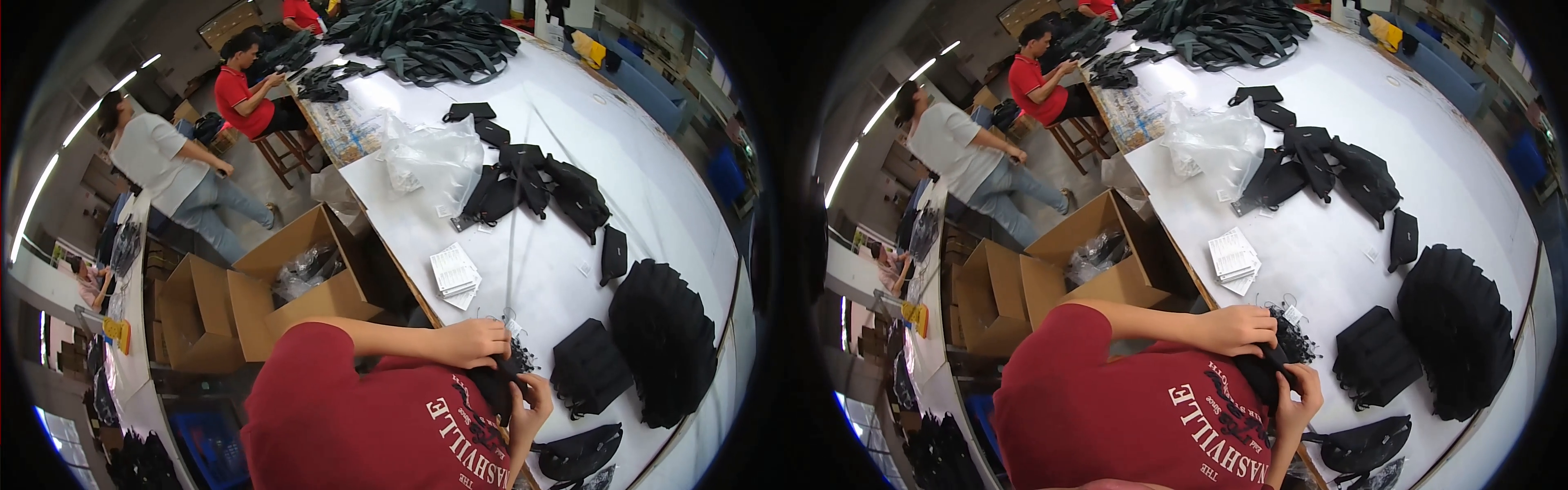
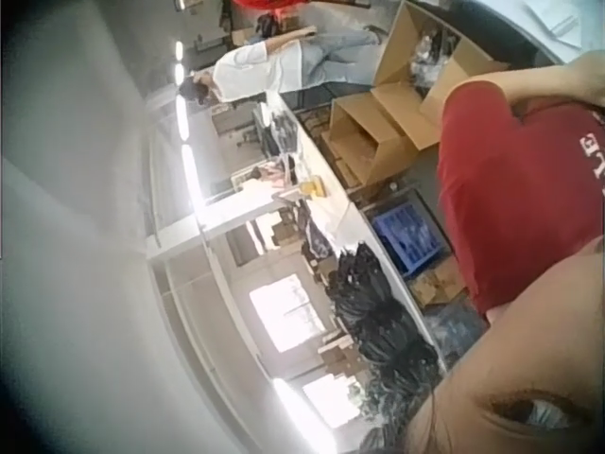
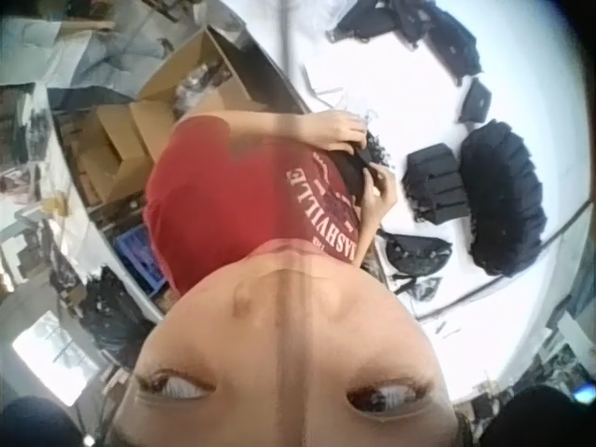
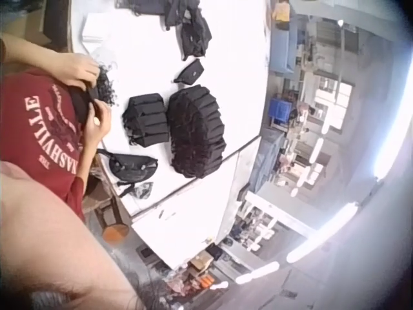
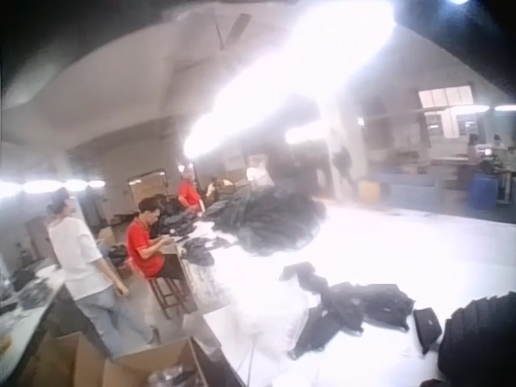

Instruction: Assembling black fanny packs or bags by adding tags and checking zippers.

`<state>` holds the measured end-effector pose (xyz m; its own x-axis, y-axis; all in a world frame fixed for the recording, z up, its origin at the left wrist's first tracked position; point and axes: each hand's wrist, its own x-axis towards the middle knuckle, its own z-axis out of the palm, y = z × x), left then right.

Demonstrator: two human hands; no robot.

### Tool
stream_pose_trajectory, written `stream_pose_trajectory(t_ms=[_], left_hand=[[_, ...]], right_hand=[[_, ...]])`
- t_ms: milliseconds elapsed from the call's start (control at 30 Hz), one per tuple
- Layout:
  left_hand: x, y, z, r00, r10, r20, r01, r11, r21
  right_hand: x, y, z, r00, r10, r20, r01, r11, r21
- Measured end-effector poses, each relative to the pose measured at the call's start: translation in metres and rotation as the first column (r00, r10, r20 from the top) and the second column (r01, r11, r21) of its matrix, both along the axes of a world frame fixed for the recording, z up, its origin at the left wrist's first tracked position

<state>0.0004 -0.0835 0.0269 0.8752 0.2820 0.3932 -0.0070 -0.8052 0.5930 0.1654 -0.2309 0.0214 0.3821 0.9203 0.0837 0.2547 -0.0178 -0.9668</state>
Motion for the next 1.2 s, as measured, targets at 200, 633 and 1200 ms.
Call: stream_pose_trajectory(t_ms=[200,633,1200], left_hand=[[0.002,-0.001,-0.004,0.998,-0.024,0.054,0.02,0.997,0.071],[-0.027,0.021,0.031,0.999,-0.008,0.046,0.016,0.983,-0.185],[-0.037,0.006,0.024,0.954,-0.205,-0.22,0.041,0.812,-0.582]], right_hand=[[0.002,-0.004,-0.005,0.999,-0.004,-0.041,0.004,1.0,-0.001],[0.032,-0.025,0.026,0.962,0.179,0.204,-0.188,0.982,0.022],[0.029,-0.035,0.037,0.926,0.378,-0.02,-0.357,0.857,-0.372]])
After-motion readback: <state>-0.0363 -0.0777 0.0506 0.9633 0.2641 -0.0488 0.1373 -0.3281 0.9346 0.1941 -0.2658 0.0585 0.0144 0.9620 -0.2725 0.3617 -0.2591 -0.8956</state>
